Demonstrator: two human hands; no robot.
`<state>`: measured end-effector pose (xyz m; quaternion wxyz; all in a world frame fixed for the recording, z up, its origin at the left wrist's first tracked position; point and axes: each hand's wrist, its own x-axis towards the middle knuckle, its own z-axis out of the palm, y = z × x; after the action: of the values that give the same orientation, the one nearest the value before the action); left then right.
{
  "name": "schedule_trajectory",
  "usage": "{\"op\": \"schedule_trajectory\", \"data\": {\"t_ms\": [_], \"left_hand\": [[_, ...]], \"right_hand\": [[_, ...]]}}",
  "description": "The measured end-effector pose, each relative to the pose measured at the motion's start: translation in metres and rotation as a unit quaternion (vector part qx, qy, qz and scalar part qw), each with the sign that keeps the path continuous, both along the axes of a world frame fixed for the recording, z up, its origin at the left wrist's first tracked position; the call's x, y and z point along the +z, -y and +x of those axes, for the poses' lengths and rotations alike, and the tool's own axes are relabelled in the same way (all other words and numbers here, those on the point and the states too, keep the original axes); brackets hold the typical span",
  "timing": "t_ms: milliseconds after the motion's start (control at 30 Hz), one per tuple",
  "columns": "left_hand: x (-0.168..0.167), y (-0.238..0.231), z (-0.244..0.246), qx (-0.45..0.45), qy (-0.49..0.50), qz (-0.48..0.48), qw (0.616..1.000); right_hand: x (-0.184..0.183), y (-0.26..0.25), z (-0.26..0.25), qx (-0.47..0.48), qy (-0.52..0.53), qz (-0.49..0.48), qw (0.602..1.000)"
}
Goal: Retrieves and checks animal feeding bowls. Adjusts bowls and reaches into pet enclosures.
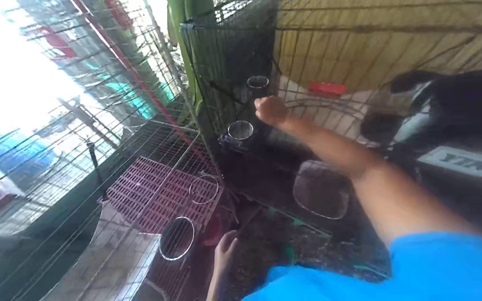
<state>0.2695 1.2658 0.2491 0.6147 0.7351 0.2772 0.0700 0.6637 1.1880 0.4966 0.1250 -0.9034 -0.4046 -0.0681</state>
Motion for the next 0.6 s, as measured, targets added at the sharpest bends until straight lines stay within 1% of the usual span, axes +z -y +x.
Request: {"op": "schedule_trajectory", "data": {"t_ms": [67,167,200,233,300,367,400,467,500,533,600], "left_hand": [[0.023,-0.016,0.044,0.011,0.071,0.019,0.997],[0.066,-0.028,0.117,0.028,0.16,0.03,0.986],[0.077,-0.031,0.145,0.007,0.172,0.046,0.984],[0.086,-0.032,0.175,-0.034,0.169,0.08,0.982],[0.096,-0.025,0.243,-0.153,0.114,0.188,0.963],[0.099,-0.005,0.318,-0.261,0.006,0.291,0.92],[0.096,0.006,0.352,-0.29,-0.049,0.338,0.894],[0.083,0.02,0.405,-0.286,-0.146,0.412,0.853],[0.074,0.022,0.425,-0.259,-0.192,0.429,0.844],[0.065,0.021,0.444,-0.215,-0.232,0.43,0.846],[0.051,0.011,0.474,-0.116,-0.282,0.385,0.871]], "right_hand": [[-0.009,0.017,-0.038,0.081,0.034,0.039,0.995],[-0.045,0.057,-0.116,0.198,0.088,0.167,0.962],[-0.054,0.073,-0.143,0.223,0.09,0.204,0.949],[-0.062,0.089,-0.167,0.238,0.082,0.239,0.938],[-0.077,0.113,-0.199,0.253,0.076,0.312,0.913],[-0.085,0.13,-0.208,0.271,0.055,0.342,0.898],[-0.085,0.137,-0.209,0.285,0.043,0.344,0.894],[-0.084,0.143,-0.208,0.294,0.03,0.337,0.894],[-0.083,0.144,-0.209,0.291,0.026,0.329,0.898],[-0.081,0.146,-0.21,0.286,0.013,0.316,0.905],[-0.083,0.149,-0.21,0.273,-0.013,0.3,0.914]]}}
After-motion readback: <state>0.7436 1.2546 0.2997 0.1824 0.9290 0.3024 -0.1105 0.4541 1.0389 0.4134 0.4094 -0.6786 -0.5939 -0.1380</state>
